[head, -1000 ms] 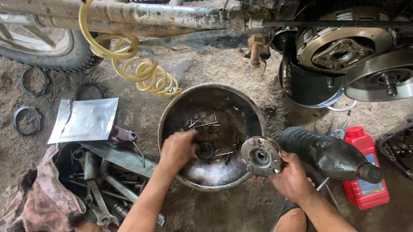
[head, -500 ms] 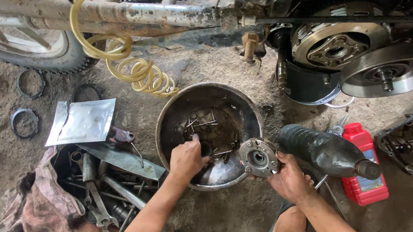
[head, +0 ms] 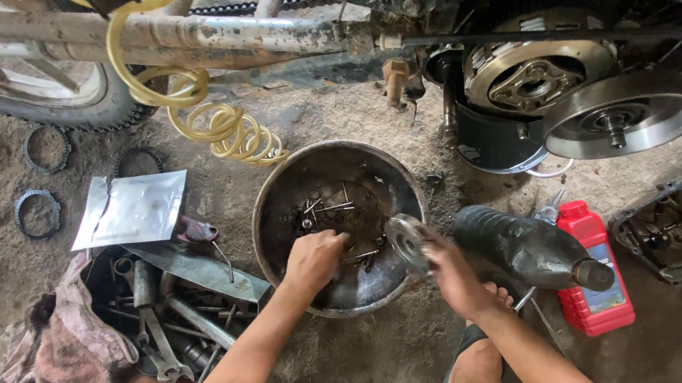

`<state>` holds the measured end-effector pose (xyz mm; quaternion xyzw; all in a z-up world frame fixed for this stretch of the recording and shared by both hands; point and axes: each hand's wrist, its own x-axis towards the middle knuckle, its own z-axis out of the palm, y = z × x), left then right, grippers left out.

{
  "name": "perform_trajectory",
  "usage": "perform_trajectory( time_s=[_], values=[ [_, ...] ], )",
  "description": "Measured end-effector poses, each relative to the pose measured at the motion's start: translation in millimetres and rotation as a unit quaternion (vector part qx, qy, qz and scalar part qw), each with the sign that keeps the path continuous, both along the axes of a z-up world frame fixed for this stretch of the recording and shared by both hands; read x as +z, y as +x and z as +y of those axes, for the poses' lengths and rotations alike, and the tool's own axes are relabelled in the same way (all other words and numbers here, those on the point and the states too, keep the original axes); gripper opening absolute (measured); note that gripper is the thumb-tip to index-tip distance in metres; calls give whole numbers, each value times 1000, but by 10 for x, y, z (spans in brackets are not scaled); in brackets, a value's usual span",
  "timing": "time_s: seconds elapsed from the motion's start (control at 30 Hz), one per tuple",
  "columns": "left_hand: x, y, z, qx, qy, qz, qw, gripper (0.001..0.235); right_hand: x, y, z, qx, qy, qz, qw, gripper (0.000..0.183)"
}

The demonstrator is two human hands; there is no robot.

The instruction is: The person cleans a motorcycle engine part with a liquid from a bottle, then installs the part onto the engine. They use a socket wrench to tighten a bolt on the installed part and continue working on the engine assembly.

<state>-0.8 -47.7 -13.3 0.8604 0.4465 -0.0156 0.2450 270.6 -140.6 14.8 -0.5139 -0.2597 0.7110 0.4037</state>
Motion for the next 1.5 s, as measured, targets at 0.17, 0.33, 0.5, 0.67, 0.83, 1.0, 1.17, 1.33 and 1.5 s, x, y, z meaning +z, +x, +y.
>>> perform_trajectory(
  time_s=[0.17,0.33,0.5,0.67,0.83,1.0,1.17,1.33,1.5],
  values=[
    [44,-134,43,39,-25,52,998,10,634,-373,534,180,53,-389,902,70],
    [240,-65,128,34,-55,60,996,20,272,-482,683,258,274,-617,692,97],
    [5,-114,54,-22,-25,-52,998,25,307,-662,820,371,245,-635,631,101],
    [-247,-157,10,-4,-31,-56,998,12,204,-666,632,388,265,-646,601,80],
    [-407,-222,81,205,-229,-274,911,16,326,-299,-138,213,433,-505,716,48],
    [92,-117,187,307,-558,-643,425,10,155,412,-1128,97,132,-561,812,33],
    [100,53,166,285,-570,-680,362,16,216,895,-993,-136,-54,-602,785,60],
    [17,331,126,326,-560,-683,337,17,321,900,-339,-119,234,-452,853,83],
    [328,542,269,457,-517,-645,329,31,23,1038,-147,-64,266,-478,834,77]
  ],
)
